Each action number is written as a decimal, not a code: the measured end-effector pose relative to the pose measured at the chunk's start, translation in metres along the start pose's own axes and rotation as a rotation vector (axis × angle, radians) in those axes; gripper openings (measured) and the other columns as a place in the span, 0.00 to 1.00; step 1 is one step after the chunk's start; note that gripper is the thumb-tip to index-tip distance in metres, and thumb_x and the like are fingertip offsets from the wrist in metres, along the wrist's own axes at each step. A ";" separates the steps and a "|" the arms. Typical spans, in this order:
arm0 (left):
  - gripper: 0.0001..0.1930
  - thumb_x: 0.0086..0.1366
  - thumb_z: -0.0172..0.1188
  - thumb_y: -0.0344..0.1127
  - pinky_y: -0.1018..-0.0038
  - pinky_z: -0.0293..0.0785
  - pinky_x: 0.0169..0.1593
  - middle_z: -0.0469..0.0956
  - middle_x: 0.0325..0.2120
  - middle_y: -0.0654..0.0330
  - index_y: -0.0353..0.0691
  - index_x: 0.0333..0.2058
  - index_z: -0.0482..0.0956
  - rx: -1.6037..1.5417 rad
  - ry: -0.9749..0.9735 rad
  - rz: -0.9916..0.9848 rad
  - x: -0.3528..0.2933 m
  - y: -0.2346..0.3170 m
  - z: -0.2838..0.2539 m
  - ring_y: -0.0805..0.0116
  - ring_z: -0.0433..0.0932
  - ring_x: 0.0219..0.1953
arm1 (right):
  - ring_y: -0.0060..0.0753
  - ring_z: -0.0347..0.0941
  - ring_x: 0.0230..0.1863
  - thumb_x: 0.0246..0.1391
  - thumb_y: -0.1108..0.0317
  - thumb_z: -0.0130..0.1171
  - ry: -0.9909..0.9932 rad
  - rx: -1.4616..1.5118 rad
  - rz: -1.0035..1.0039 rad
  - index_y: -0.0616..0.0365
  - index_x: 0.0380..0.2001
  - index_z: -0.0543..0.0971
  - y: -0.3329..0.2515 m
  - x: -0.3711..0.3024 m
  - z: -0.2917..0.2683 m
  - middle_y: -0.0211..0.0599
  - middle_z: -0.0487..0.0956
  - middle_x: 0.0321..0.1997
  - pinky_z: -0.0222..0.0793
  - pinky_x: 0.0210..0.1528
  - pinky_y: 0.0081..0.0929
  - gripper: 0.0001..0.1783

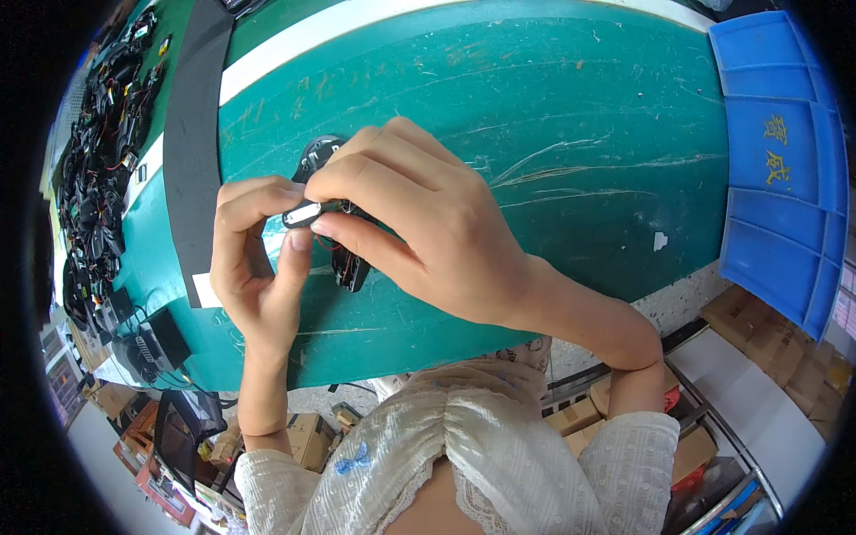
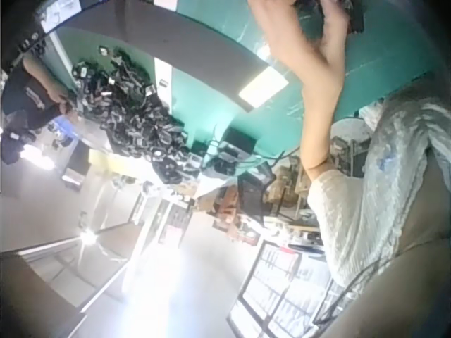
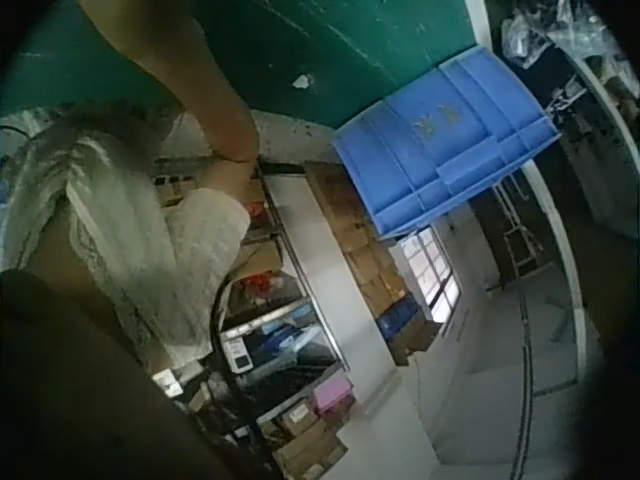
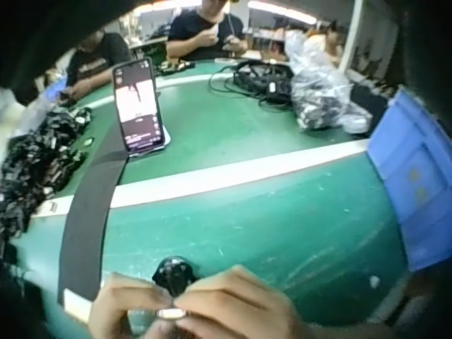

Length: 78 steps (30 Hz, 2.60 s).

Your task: The person assembles small electronic devices at a green workbench. They insert a small battery into a black plastic housing, connect wires to a circuit board, and secure the components. The person handles multiple units sequentially, placing finished items into a blue bin.

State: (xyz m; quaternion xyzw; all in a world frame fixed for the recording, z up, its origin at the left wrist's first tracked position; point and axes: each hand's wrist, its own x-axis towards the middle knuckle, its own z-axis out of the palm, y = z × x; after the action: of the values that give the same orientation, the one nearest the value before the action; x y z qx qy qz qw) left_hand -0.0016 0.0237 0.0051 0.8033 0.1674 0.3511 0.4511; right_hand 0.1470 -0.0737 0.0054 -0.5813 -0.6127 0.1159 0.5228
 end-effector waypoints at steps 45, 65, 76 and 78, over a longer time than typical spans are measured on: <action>0.18 0.49 0.64 0.39 0.64 0.54 0.53 0.73 0.36 0.67 0.45 0.40 0.76 0.611 -0.297 0.308 -0.016 0.002 0.021 0.68 0.69 0.44 | 0.20 0.70 0.33 0.55 0.77 0.49 0.123 0.661 0.493 0.65 0.44 0.66 -0.029 -0.068 -0.042 0.37 0.72 0.33 0.75 0.36 0.21 0.12; 0.09 0.56 0.58 0.31 0.65 0.71 0.36 0.74 0.35 0.56 0.40 0.36 0.69 0.640 -1.001 0.147 0.058 0.025 0.020 0.56 0.76 0.34 | 0.29 0.74 0.34 0.52 0.77 0.54 0.253 -0.066 0.598 0.62 0.38 0.73 -0.040 -0.105 -0.032 0.39 0.75 0.36 0.72 0.35 0.25 0.09; 0.10 0.65 0.50 0.32 0.80 0.69 0.24 0.78 0.25 0.56 0.37 0.43 0.65 0.219 -0.278 -0.424 0.021 0.023 0.015 0.78 0.74 0.26 | 0.29 0.75 0.35 0.51 0.77 0.56 0.284 0.092 0.353 0.65 0.40 0.71 -0.035 -0.059 -0.034 0.41 0.75 0.36 0.75 0.31 0.22 0.12; 0.12 0.65 0.49 0.29 0.79 0.73 0.24 0.78 0.24 0.54 0.34 0.46 0.64 -0.019 -0.113 -0.422 0.015 0.017 0.025 0.75 0.77 0.27 | 0.29 0.75 0.35 0.51 0.77 0.56 0.250 0.080 0.324 0.64 0.40 0.71 -0.034 -0.050 -0.031 0.41 0.75 0.35 0.75 0.31 0.22 0.12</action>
State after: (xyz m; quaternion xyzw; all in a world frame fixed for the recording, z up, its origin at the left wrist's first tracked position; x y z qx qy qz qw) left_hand 0.0261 0.0081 0.0171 0.7647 0.3028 0.2048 0.5307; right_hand 0.1401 -0.1400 0.0191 -0.6608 -0.4363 0.1498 0.5921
